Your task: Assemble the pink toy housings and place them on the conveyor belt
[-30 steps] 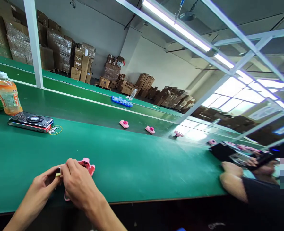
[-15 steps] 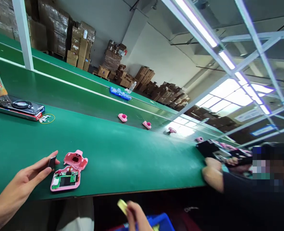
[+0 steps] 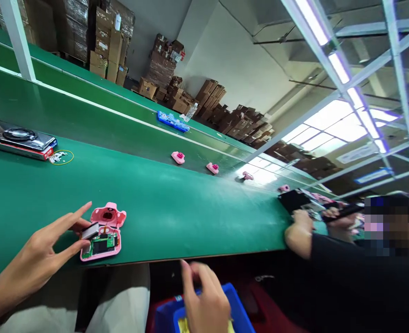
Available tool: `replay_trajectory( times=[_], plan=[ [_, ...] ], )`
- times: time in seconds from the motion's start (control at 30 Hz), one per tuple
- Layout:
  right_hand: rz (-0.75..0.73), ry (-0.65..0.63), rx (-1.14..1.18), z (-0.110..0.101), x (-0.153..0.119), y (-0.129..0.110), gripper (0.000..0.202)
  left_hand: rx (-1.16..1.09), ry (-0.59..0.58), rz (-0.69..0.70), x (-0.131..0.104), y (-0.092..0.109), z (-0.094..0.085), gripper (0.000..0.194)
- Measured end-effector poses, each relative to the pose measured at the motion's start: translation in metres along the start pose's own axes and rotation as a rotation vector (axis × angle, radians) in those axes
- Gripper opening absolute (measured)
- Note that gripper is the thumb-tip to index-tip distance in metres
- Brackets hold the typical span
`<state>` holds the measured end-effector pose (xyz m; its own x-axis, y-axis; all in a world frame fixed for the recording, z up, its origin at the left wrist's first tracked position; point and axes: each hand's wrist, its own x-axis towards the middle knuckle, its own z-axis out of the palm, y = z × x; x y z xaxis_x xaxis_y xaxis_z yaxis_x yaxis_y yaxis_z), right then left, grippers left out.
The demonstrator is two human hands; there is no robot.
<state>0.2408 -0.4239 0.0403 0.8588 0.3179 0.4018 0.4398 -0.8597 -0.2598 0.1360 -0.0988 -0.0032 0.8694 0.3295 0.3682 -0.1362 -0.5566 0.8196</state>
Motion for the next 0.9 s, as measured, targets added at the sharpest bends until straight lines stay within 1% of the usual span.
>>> replay_trajectory(
  times=[0.03,0.07,0.1,0.13,0.17,0.2,0.23,0.3,0.4,0.43,0.47,0.53,0.57,0.6,0.7,0.77,0.9],
  plan=[
    [-0.164,-0.036,0.143,0.003,0.018,-0.027,0.025,0.019,-0.017,0.032,0.001,0.0,-0.001,0.063],
    [-0.373,-0.09,0.271,0.007,0.036,-0.054,0.019,0.029,-0.036,0.069,0.003,0.0,-0.002,0.065],
    [-0.566,-0.213,0.335,0.011,0.052,-0.081,0.017,0.031,-0.056,0.106,0.004,0.001,-0.003,0.066],
    [-0.716,-0.326,0.368,0.016,0.066,-0.104,0.017,0.029,-0.072,0.134,0.005,0.003,-0.004,0.067],
    [-0.834,-0.417,0.385,0.021,0.076,-0.123,0.019,0.024,-0.077,0.154,0.006,0.005,-0.005,0.067],
    [-0.904,-0.496,0.384,0.025,0.083,-0.137,0.021,0.018,-0.079,0.165,0.007,0.008,-0.007,0.068],
    [-0.936,-0.545,0.386,0.029,0.087,-0.145,0.022,0.011,-0.077,0.166,0.007,0.01,-0.008,0.069],
    [-0.921,-0.576,0.426,0.033,0.09,-0.146,0.023,-0.002,-0.071,0.157,0.006,0.014,-0.008,0.072],
    [-0.813,-0.512,0.565,0.033,0.087,-0.133,0.022,0.011,-0.068,0.142,0.002,0.014,-0.003,0.076],
    [-0.77,-0.48,0.603,0.034,0.085,-0.128,0.022,0.034,-0.047,0.133,0.0,0.013,0.001,0.073],
    [-0.73,-0.452,0.631,0.034,0.083,-0.124,0.022,0.063,-0.012,0.123,-0.002,0.011,0.004,0.064],
    [-0.678,-0.414,0.667,0.038,0.078,-0.118,0.023,0.115,0.072,0.101,-0.004,0.008,0.011,0.036],
    [-0.668,-0.399,0.681,0.042,0.074,-0.115,0.025,0.128,0.096,0.088,-0.004,0.006,0.014,0.023],
    [-0.668,-0.384,0.693,0.046,0.07,-0.113,0.027,0.13,0.102,0.075,-0.004,0.005,0.015,0.018],
    [-0.689,-0.354,0.708,0.058,0.059,-0.107,0.035,0.105,0.049,0.05,-0.002,0.005,0.016,0.017],
    [-0.703,-0.349,0.693,0.064,0.056,-0.103,0.038,0.099,0.035,0.046,-0.001,0.006,0.014,0.016],
    [-0.745,-0.342,0.641,0.069,0.057,-0.103,0.035,0.131,0.015,0.044,-0.003,0.007,0.012,0.015]
  ],
)
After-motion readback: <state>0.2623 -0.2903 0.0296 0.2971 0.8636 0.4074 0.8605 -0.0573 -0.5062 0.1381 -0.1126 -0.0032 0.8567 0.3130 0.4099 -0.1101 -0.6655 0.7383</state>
